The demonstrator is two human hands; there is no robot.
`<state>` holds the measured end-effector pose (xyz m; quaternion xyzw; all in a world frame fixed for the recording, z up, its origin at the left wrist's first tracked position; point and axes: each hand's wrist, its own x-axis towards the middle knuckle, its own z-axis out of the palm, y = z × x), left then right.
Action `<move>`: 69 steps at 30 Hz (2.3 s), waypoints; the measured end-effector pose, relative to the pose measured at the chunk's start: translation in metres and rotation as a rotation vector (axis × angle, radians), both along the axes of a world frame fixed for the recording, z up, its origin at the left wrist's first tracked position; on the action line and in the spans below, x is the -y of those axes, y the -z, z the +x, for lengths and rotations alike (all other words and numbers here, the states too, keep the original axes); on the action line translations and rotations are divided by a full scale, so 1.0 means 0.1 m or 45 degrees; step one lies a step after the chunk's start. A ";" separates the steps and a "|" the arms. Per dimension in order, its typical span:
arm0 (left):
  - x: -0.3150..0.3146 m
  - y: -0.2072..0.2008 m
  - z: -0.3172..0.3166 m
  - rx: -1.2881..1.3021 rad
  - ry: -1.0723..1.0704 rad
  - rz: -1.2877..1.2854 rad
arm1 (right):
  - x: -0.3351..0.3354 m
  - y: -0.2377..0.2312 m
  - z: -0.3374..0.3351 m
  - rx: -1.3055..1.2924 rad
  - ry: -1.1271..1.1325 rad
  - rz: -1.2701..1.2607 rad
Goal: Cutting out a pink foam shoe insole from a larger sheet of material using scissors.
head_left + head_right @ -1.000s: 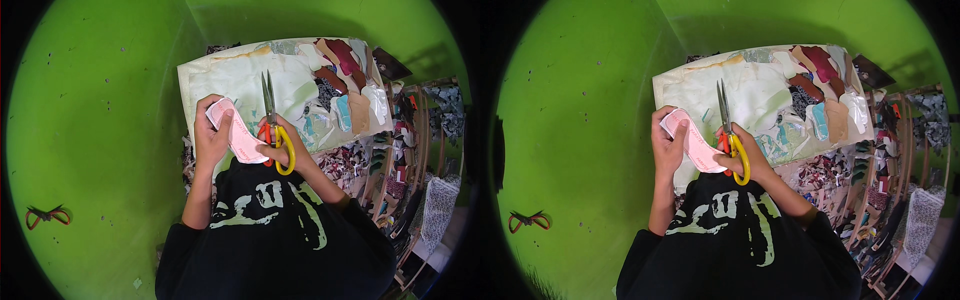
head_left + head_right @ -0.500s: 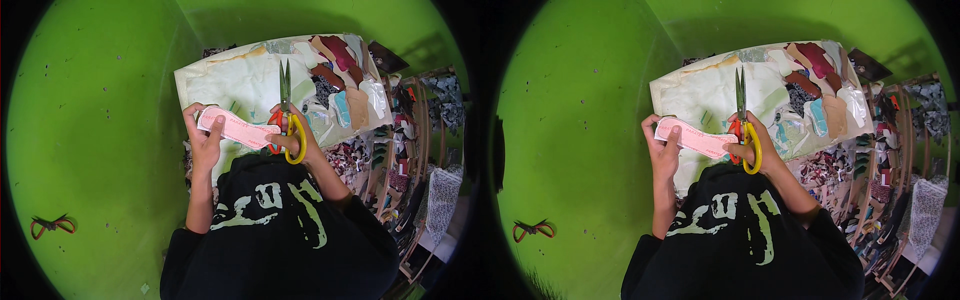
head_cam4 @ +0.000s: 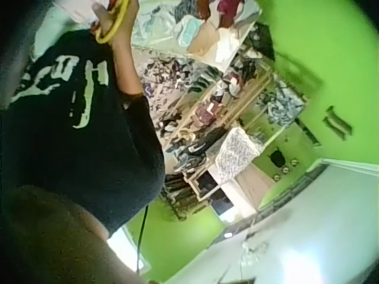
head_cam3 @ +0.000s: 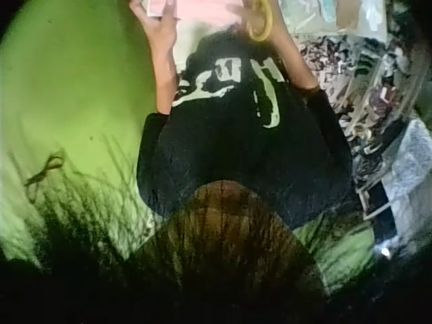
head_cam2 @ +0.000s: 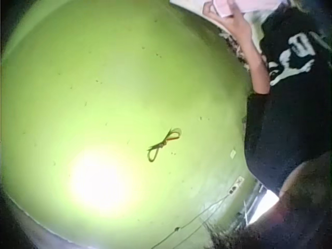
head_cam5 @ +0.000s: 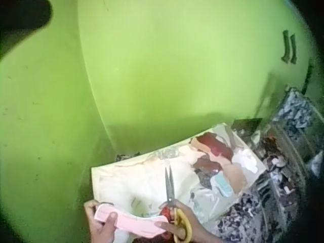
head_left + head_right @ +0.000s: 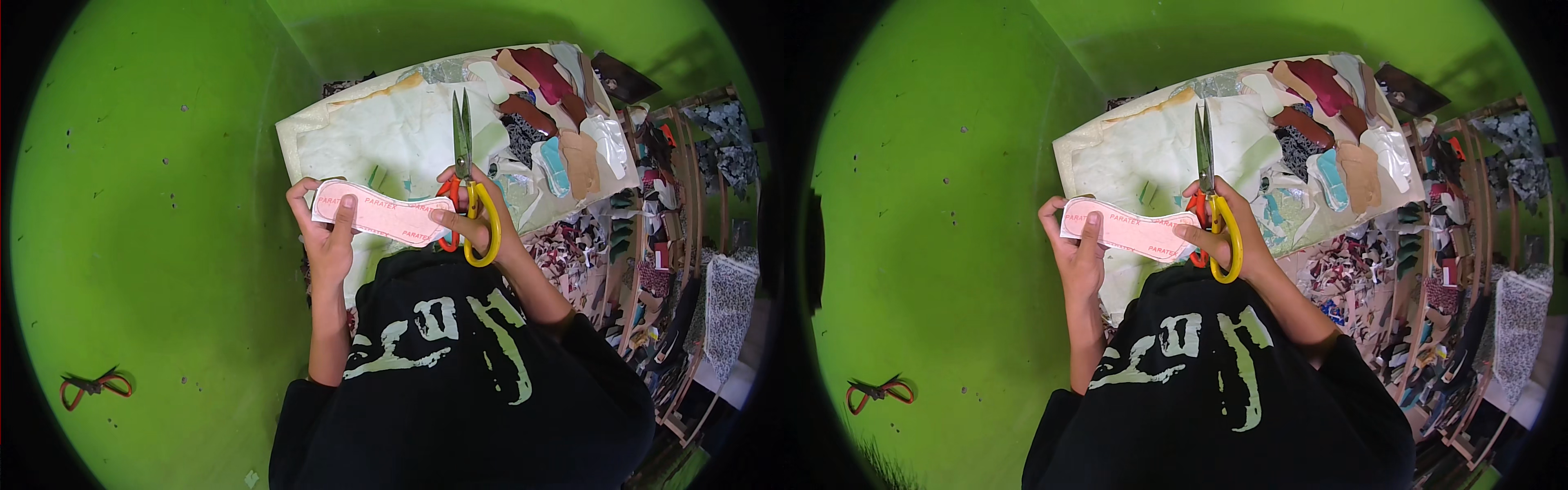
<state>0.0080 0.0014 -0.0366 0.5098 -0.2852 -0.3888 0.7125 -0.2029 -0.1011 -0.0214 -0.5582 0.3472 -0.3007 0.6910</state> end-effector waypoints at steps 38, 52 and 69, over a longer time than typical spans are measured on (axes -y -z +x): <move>0.15 0.10 -0.40 -0.501 -0.125 -0.030 | -0.15 -0.06 -0.14 -0.510 -0.404 -0.396; 0.21 0.14 -0.49 -0.255 -0.293 0.048 | -0.22 -0.13 -0.07 -0.334 -0.457 -0.329; 0.13 0.10 -0.29 0.110 -0.085 0.105 | -0.15 -0.14 -0.15 -0.469 -0.549 -0.564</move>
